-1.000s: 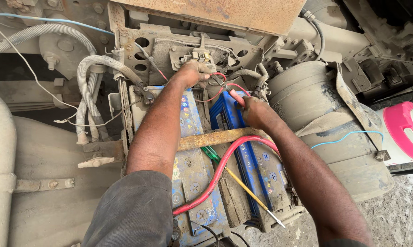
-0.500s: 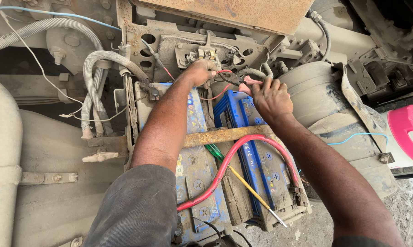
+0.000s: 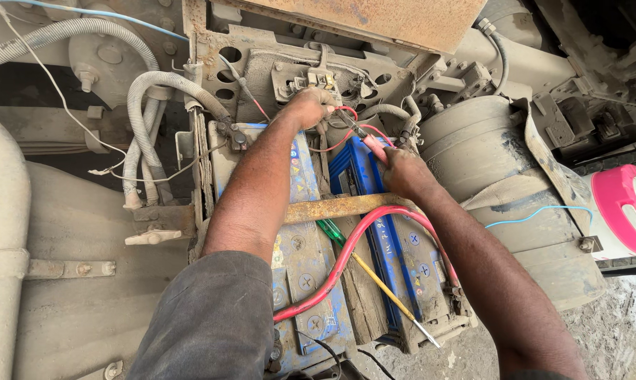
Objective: The person connects electrical wires and cables to truck battery terminals using pliers and a screwdriver, moving a wooden support bar to reach different parts.
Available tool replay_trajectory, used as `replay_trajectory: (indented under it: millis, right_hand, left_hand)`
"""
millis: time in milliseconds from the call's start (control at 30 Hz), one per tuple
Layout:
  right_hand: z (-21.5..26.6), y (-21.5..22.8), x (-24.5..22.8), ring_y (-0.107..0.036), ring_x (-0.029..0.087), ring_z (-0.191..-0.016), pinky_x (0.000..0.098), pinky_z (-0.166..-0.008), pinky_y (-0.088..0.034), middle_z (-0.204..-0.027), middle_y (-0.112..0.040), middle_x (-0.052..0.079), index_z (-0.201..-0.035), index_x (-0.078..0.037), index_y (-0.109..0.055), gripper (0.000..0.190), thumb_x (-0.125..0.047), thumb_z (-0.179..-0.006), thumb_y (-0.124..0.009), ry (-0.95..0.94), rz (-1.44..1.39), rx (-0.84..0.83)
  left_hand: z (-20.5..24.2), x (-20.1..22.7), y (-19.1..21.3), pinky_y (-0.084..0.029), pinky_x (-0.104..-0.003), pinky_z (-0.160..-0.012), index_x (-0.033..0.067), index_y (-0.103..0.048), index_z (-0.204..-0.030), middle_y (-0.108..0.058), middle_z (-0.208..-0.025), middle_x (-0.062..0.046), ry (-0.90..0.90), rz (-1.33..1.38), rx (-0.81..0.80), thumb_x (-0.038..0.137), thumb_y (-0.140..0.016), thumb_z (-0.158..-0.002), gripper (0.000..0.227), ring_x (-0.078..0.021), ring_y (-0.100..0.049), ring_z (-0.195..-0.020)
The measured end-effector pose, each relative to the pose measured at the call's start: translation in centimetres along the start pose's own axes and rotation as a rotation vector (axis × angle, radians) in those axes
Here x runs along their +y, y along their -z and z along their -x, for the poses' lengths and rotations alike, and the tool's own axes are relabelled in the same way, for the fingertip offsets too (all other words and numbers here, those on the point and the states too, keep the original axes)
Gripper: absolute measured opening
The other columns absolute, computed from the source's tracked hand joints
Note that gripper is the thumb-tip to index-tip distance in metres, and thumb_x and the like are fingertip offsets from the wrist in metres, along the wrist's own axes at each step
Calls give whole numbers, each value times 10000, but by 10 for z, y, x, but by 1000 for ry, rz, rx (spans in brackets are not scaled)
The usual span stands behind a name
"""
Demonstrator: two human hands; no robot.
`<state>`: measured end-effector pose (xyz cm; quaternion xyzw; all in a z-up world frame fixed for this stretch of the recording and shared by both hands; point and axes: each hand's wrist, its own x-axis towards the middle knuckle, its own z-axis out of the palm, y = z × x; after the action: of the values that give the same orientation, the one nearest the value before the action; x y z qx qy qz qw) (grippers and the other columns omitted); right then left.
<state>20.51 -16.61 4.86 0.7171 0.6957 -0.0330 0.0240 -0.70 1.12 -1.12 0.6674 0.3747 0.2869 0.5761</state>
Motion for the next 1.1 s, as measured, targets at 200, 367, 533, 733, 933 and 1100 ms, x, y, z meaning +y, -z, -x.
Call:
replay_trajectory:
  millis: [200,367,533,733,933,1100]
  right_hand:
    - [1,0,-1,-653,500,-1062,539,-949,-531,-1107,-657,356,-1210,30,-648,412,-85,-817,-601,203,180,163]
    - [6,13,-17,-671,471,-1064,513,-900,-575,-1183,-623,326,-1228,33,-573,328,-94,-928,-537,-58,267,-1]
    - [10,35,-31,-670,480,-1033,532,-850,-575,-1140,-619,349,-1258,73,-462,353,-145,-984,-506,-37,248,118]
    - [8,37,-35,-682,471,-1022,520,-835,-588,-1157,-628,338,-1259,56,-476,396,-214,-971,-514,-127,304,70]
    - [4,24,-29,-692,462,-1021,530,-838,-575,-1161,-654,323,-1312,-17,-526,387,-278,-1028,-497,-171,322,81]
    - [4,18,-28,-698,437,-1045,504,-843,-587,-1190,-653,305,-1295,-37,-536,387,-279,-996,-497,-221,339,54]
  left_hand:
    - [-5,-6,1,-630,-296,-574,2,-723,-1146,-752,-880,-111,4,21,-20,125,-613,-998,222,-157,-743,-651]
    - [-7,-5,0,-611,-294,-563,17,-717,-1170,-753,-863,-100,3,8,-29,155,-618,-999,241,-147,-722,-643]
    - [-2,-4,3,-608,-277,-529,39,-688,-1260,-726,-887,-138,48,21,-114,313,-638,-996,384,-124,-693,-611]
    - [-5,4,-11,-469,-453,-985,58,-579,-1365,-590,-1345,-201,-193,-495,-15,640,-845,-775,870,-315,-579,-1204]
    - [0,8,-16,-466,-433,-1108,57,-656,-1343,-624,-1399,-196,-14,-571,-42,653,-763,-789,821,-311,-587,-1326]
    - [1,10,-17,-455,-434,-1099,39,-628,-1348,-608,-1390,-209,-31,-548,-24,673,-793,-751,887,-314,-571,-1320]
